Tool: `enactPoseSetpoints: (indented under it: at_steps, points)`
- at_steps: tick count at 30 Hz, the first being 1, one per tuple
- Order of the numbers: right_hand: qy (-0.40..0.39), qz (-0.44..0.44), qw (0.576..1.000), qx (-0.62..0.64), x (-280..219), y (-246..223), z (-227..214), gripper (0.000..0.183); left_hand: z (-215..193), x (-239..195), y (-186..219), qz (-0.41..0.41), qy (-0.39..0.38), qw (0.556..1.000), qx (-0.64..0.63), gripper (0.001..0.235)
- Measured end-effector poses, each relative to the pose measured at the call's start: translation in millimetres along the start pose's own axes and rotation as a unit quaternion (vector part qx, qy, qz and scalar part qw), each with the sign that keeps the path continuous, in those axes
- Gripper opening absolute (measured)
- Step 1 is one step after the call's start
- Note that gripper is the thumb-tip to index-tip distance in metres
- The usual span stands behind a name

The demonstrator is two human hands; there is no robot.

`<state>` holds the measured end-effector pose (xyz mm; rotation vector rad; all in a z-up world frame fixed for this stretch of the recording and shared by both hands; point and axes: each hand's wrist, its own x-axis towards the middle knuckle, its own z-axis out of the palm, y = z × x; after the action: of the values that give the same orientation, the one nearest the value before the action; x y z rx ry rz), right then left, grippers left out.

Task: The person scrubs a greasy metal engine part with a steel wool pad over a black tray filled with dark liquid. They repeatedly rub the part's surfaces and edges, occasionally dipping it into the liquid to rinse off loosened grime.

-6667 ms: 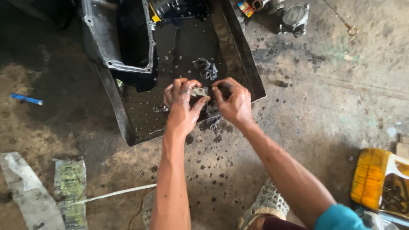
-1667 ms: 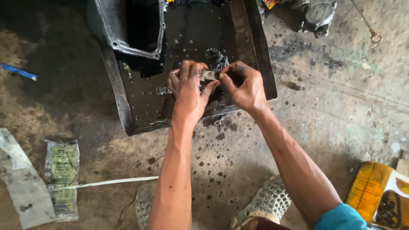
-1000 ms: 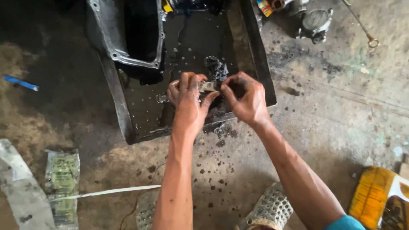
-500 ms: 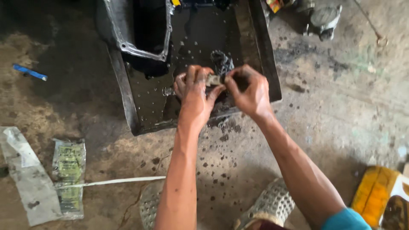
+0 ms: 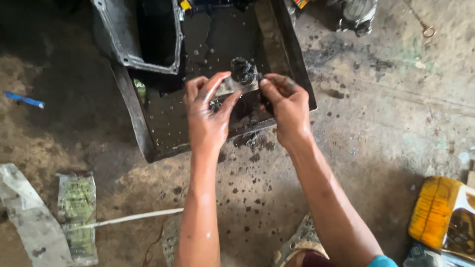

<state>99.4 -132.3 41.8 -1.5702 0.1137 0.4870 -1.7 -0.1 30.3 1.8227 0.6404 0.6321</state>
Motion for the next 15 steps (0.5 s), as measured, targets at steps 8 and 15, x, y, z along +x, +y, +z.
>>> enactPoseSetpoints:
  at_steps: [8,15]
  points:
    - [0.002,0.016,0.998,-0.062,-19.2,-0.3,27.3,0.011,-34.1,-3.1,-4.6,0.000,-0.121,0.991,-0.058,0.044]
    - [-0.003,0.007,0.987,-0.162,-25.1,-16.8,41.1,0.012,-39.8,-9.5,-15.6,-0.098,-0.144,0.982,-0.075,0.036]
